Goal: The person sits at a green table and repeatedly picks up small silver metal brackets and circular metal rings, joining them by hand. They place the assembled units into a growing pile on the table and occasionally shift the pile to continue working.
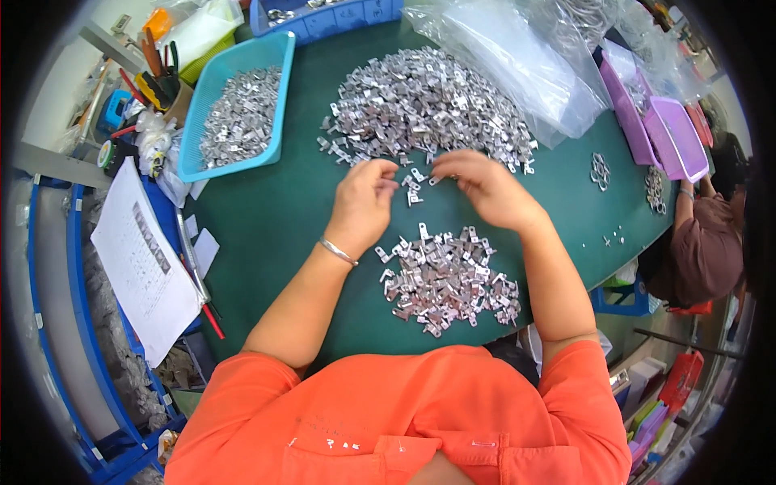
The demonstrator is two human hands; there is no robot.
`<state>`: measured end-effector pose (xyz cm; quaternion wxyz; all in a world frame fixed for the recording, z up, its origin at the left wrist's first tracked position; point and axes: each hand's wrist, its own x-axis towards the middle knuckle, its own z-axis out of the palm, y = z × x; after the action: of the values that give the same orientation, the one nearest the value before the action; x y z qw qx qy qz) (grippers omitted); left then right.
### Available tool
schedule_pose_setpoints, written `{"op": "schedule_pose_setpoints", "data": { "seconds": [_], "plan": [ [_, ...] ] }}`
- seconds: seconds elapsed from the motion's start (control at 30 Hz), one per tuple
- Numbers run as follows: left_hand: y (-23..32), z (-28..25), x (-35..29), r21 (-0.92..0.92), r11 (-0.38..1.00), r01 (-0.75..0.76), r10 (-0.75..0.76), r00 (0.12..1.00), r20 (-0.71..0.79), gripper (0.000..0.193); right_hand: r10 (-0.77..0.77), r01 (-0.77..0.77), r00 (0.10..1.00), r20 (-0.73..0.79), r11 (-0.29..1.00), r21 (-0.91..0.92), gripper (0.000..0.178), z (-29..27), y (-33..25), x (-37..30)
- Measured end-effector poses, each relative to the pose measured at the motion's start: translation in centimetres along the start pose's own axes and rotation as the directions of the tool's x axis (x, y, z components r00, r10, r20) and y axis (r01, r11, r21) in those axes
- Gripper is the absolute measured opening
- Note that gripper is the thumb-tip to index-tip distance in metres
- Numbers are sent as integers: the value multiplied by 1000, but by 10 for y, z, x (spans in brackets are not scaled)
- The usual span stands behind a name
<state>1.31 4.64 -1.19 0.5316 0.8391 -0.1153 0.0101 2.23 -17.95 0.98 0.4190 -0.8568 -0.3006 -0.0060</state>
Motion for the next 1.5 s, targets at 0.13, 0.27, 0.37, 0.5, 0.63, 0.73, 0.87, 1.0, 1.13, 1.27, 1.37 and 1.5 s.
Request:
{"op": "schedule_pose_setpoints", "data": {
  "seconds": [0.13,0.27,0.37,0.5,0.63,0.73,0.87,1.0,1.13,1.27,1.37,1.5],
  "plan": [
    [0,-4,0,-12,999,-38,36,987,-158,12,336,-295,901,-275,938,179,19,-7,12,-20],
    [10,0,-6,127,991,-52,45,997,57,21,346,-348,897,-276,936,42,17,3,7,-22],
    [6,2,-8,238,961,-138,114,987,112,23,160,-224,942,-294,954,-199,15,15,3,-18],
    [2,-2,-7,221,961,-164,142,983,114,19,456,-423,855,-247,889,177,14,15,10,-21],
    [4,-1,-7,85,996,-29,24,998,59,13,554,-375,817,160,300,877,15,0,5,-24],
    [1,2,-6,-328,937,123,-118,992,35,12,449,-303,854,263,18,953,14,3,15,-27],
    [-3,-2,-5,-720,606,337,-268,939,213,19,389,-287,878,279,-40,957,17,4,12,-25],
    [-4,-7,-2,-848,339,408,-210,911,355,19,186,-434,897,401,197,879,18,-5,11,-30],
    [-2,-4,-3,-776,461,431,-282,900,332,17,364,-389,917,161,907,160,15,-1,-17,-11],
    [0,-4,-2,-763,468,445,-299,893,337,17,193,-255,949,-249,934,-251,16,33,-13,2],
    [1,-6,-4,-747,491,449,-235,893,383,15,342,-345,924,-170,939,14,16,26,-3,-2],
    [6,-23,0,-592,667,452,43,770,636,11,536,-462,824,184,447,766,13,7,-3,-12]
  ]
}}
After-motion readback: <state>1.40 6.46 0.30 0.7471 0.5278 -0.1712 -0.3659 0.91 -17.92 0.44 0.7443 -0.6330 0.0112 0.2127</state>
